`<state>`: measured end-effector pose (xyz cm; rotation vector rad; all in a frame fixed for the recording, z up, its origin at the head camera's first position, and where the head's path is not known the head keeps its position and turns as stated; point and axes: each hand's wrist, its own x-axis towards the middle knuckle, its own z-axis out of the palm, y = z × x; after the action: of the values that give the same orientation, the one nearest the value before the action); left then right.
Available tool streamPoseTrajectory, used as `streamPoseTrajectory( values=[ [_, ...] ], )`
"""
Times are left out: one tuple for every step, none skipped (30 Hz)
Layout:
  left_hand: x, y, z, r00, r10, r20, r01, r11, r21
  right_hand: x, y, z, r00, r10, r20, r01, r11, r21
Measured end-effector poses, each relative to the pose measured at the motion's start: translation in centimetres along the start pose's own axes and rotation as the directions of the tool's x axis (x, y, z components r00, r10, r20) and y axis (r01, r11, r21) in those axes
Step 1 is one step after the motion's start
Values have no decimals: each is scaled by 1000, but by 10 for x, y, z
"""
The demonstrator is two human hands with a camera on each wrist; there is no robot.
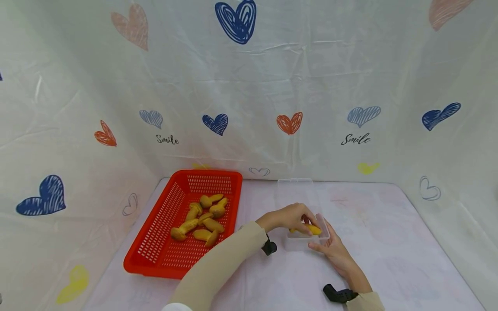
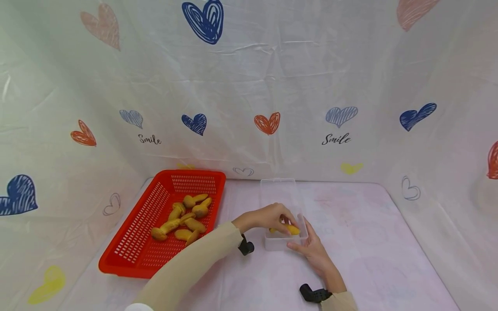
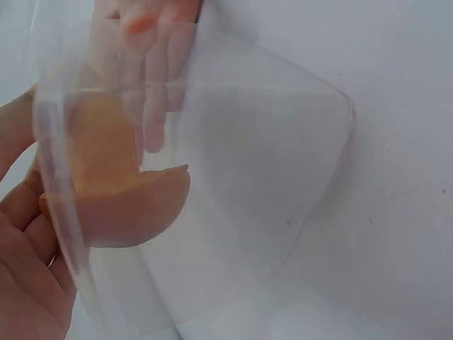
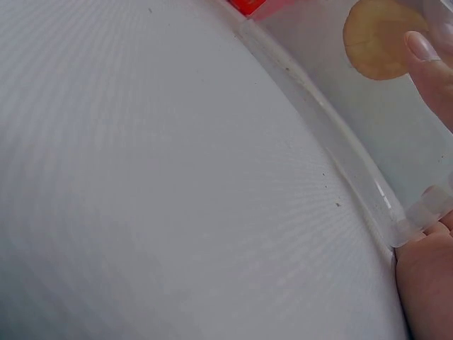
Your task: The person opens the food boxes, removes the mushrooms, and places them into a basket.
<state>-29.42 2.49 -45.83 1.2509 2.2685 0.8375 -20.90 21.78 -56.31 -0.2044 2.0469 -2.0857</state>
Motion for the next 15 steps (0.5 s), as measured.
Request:
streamPoseTrajectory(
  values=[
    [-1, 1, -1, 1000, 4, -6, -4, 1000, -7, 0, 0, 0, 1000, 2, 0, -2, 1000, -3],
    [-2, 2, -1, 1000, 8, -9, -9, 1000, -10, 0, 0, 0, 1000, 3, 0, -3, 1000, -3],
    [-4, 4, -2, 1000, 13, -15, -13, 1000, -16, 0, 0, 1, 1000, 5, 2, -5, 1000, -3],
    [-5, 5, -3, 1000, 19, -21, -19, 1000, -20, 0, 0, 1, 1000, 8, 1, -8, 1000, -3],
    [-6, 7, -5, 999, 25, -28, -26, 999, -28, 0, 0, 1, 1000, 12, 1, -12, 1000, -5],
    [-8, 9, -6, 999, 30, -35, -31, 999, -33, 0, 0, 1, 1000, 14, 0, -14, 1000, -7],
    [-9, 10, -7, 999, 33, -44, -34, 999, -40, 0, 0, 1, 1000, 12, -1, -12, 1000, -6],
    [-11, 12, -9, 998, 36, -55, -38, 998, -48, 0, 0, 1, 1000, 9, -3, -9, 1000, -2],
    [-12, 14, -11, 997, 38, -67, -42, 998, -56, 0, 0, 1, 1000, 8, -6, -9, 1000, -2],
    [-14, 15, -13, 996, 39, -78, -44, 997, -70, 0, 0, 1, 1000, 8, -10, -8, 1000, -1],
    [-17, 17, -15, 995, 40, -90, -48, 995, -86, 0, 0, 1, 1000, 8, -15, -8, 1000, 0],
    [-19, 18, -17, 994, 44, -103, -54, 994, -100, 0, 0, 1, 1000, 7, -21, -7, 1000, 1],
    [-21, 20, -19, 992, 47, -115, -61, 991, -118, 1, -1, 1, 1000, 8, -26, -8, 1000, 1],
    [-23, 22, -22, 990, 53, -127, -70, 988, -135, 1, -1, 1, 1000, 12, -29, -12, 1000, -1],
    [-26, 23, -24, 989, 56, -137, -77, 986, -150, 1, -2, 1, 999, 19, -35, -19, 1000, -4]
  ],
)
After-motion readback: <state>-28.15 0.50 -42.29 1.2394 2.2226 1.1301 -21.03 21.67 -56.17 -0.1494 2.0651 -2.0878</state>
